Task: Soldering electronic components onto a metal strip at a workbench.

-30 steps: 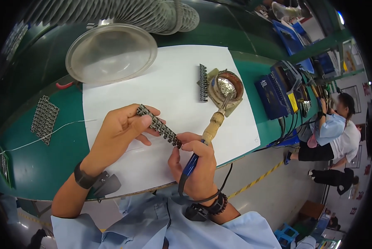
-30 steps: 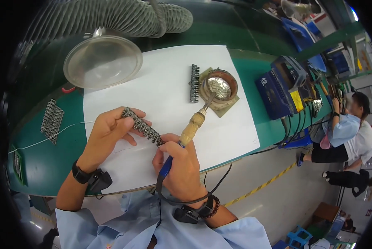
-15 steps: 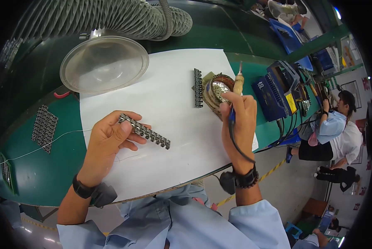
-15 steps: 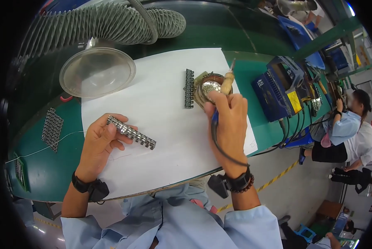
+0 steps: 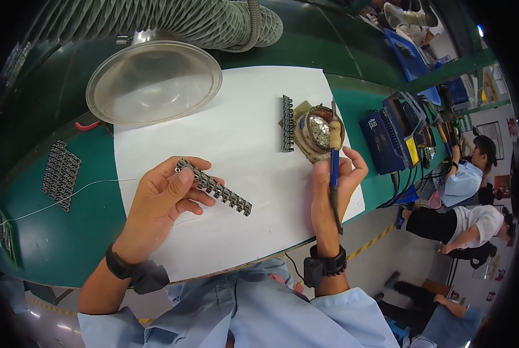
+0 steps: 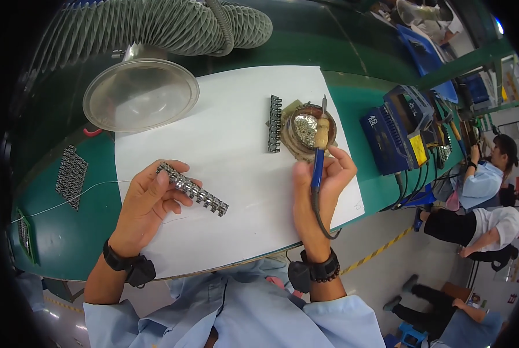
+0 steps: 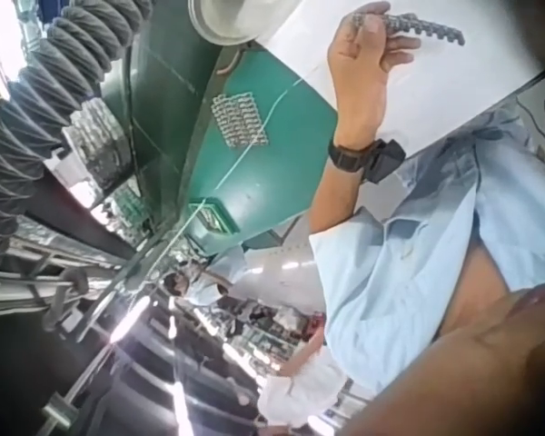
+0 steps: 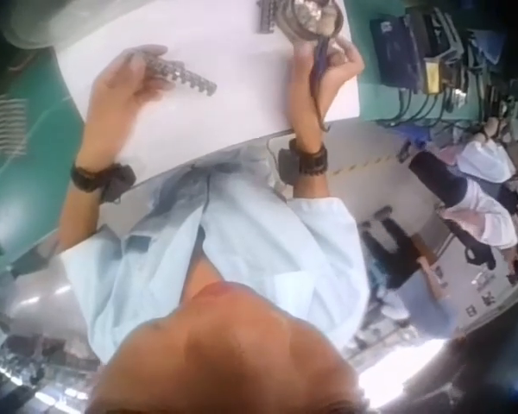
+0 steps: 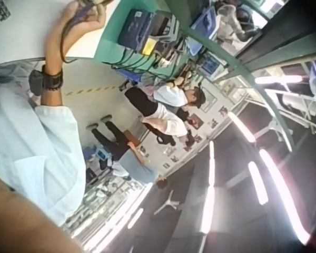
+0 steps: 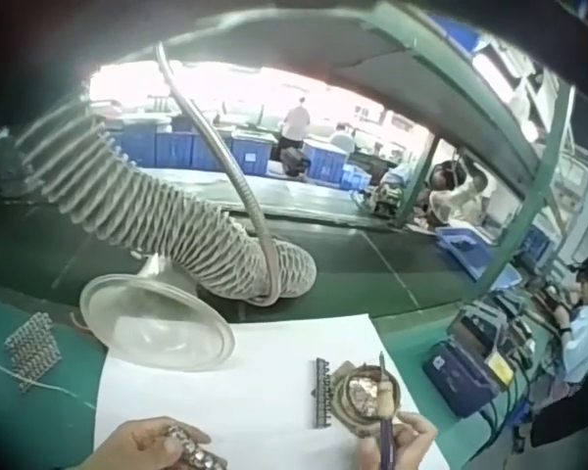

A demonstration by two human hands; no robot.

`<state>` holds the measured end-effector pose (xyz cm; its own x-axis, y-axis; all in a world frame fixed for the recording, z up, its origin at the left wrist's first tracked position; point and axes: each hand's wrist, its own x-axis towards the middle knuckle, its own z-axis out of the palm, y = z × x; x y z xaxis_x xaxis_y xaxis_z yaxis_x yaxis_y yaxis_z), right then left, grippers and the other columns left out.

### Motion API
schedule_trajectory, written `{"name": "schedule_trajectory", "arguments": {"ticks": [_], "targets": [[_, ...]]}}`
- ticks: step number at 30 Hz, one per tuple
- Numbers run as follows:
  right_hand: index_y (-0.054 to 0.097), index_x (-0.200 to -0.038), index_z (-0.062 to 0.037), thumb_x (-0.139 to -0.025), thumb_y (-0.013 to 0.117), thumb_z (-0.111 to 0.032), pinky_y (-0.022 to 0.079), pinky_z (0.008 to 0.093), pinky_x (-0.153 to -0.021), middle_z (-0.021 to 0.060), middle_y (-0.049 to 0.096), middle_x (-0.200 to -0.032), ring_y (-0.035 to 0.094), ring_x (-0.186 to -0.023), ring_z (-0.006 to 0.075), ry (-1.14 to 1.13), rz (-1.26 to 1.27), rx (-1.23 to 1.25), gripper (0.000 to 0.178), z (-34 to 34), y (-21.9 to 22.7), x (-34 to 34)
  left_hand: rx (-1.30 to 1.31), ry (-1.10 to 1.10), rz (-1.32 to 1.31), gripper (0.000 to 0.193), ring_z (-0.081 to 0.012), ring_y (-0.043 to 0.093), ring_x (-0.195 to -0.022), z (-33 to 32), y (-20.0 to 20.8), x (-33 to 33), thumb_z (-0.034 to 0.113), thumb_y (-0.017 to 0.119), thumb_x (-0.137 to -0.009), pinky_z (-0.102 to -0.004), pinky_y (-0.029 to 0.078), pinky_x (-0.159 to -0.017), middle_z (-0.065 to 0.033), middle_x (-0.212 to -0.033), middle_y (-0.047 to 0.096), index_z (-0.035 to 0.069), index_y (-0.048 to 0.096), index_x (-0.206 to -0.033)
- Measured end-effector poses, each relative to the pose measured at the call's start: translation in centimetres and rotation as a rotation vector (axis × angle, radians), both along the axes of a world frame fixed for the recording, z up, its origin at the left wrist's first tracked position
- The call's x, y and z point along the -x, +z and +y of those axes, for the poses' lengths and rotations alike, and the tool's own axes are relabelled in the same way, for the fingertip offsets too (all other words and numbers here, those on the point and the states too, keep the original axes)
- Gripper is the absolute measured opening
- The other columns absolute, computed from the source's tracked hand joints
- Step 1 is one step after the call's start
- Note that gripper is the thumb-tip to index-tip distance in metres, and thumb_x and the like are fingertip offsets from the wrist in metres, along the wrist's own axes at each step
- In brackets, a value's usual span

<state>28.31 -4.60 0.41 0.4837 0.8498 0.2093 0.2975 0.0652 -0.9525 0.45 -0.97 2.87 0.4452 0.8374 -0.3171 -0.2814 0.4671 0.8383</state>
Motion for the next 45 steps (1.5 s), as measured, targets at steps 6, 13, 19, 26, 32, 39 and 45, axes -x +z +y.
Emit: {"name": "schedule_trajectory", "arguments": {"ticks": [6,13,19,26,32,39,45], "targets": [[0.049,-0.131,-0.0018,-0.102,0.063,-0.023,0.042,0.0226,-0.067,0.0020,0.051,-0.101,0.049,-0.079,0.0074,0.021,-0.177,-0.026,0.039,1.7,0.8,-0.8,-0.034,-0.008,0.011,0.040,-0.0145,0.073,-0.092,-0.1,-0.1,-0.1,0.035,0.054,-0.108,-0.0224,0.056,-0.076,-0.0185,-0.116,0.072,0.000,0.058,-0.128],[0.051,-0.120,-0.0054,-0.102,0.061,-0.019,0.039,0.0226,-0.060,0.0001,0.050,-0.089,0.048,-0.068,0.0075,0.022,0.527,-0.263,0.025,0.6,1.4,-0.4,-0.051,-0.003,0.015,0.041,-0.0120,0.072,-0.089,0.0,0.0,-0.3,0.036,0.053,-0.108,-0.0209,0.056,-0.072,-0.0196,-0.115,0.072,0.001,0.058,-0.127],[0.052,-0.115,-0.0079,-0.103,0.059,-0.021,0.042,0.0255,-0.061,0.0022,0.054,-0.086,0.051,-0.073,0.0105,-0.111,0.684,-0.273,0.019,1.6,0.2,1.4,-0.060,0.019,0.010,0.040,-0.0107,0.072,-0.088,0.0,-0.3,-0.3,0.036,0.053,-0.108,-0.0197,0.055,-0.071,-0.0193,-0.115,0.072,0.001,0.058,-0.128],[0.054,-0.112,-0.0072,-0.105,0.057,-0.021,0.047,0.0283,-0.068,0.0055,0.061,-0.094,0.056,-0.084,0.0147,-0.151,1.163,-0.389,0.016,1.0,0.1,3.1,-0.074,-0.004,-0.008,0.039,-0.0104,0.071,-0.088,-0.3,-0.4,-0.1,0.035,0.053,-0.108,-0.0201,0.055,-0.074,-0.0169,-0.114,0.073,0.002,0.059,-0.128],[0.053,-0.114,-0.0036,-0.105,0.058,-0.025,0.049,0.0288,-0.070,0.0081,0.062,-0.098,0.057,-0.086,0.0164,-0.076,1.186,-0.421,0.024,1.2,-1.1,3.2,-0.103,-0.011,-0.011,0.041,-0.0104,0.071,-0.088,-0.1,-0.5,-0.2,0.037,0.053,-0.108,-0.0201,0.055,-0.075,-0.0157,-0.113,0.073,0.002,0.059,-0.128],[0.052,-0.115,-0.0022,-0.103,0.062,-0.023,0.051,0.0283,-0.068,0.0120,0.062,-0.099,0.058,-0.084,0.0177,-0.080,1.385,-0.393,0.027,0.7,-0.3,3.2,-0.117,-0.014,-0.007,0.043,-0.0103,0.070,-0.088,0.0,-0.5,0.0,0.039,0.053,-0.108,-0.0198,0.055,-0.075,-0.0151,-0.113,0.073,0.002,0.059,-0.128],[0.051,-0.116,-0.0019,-0.101,0.064,-0.021,0.052,0.0276,-0.067,0.0136,0.062,-0.100,0.059,-0.084,0.0183,-0.054,1.408,-0.398,0.027,0.4,-0.3,3.2,-0.112,-0.010,-0.010,0.042,-0.0124,0.070,-0.089,0.1,-0.5,0.1,0.038,0.054,-0.108,-0.0232,0.055,-0.077,-0.0125,-0.109,0.073,0.000,0.060,-0.126]]}}
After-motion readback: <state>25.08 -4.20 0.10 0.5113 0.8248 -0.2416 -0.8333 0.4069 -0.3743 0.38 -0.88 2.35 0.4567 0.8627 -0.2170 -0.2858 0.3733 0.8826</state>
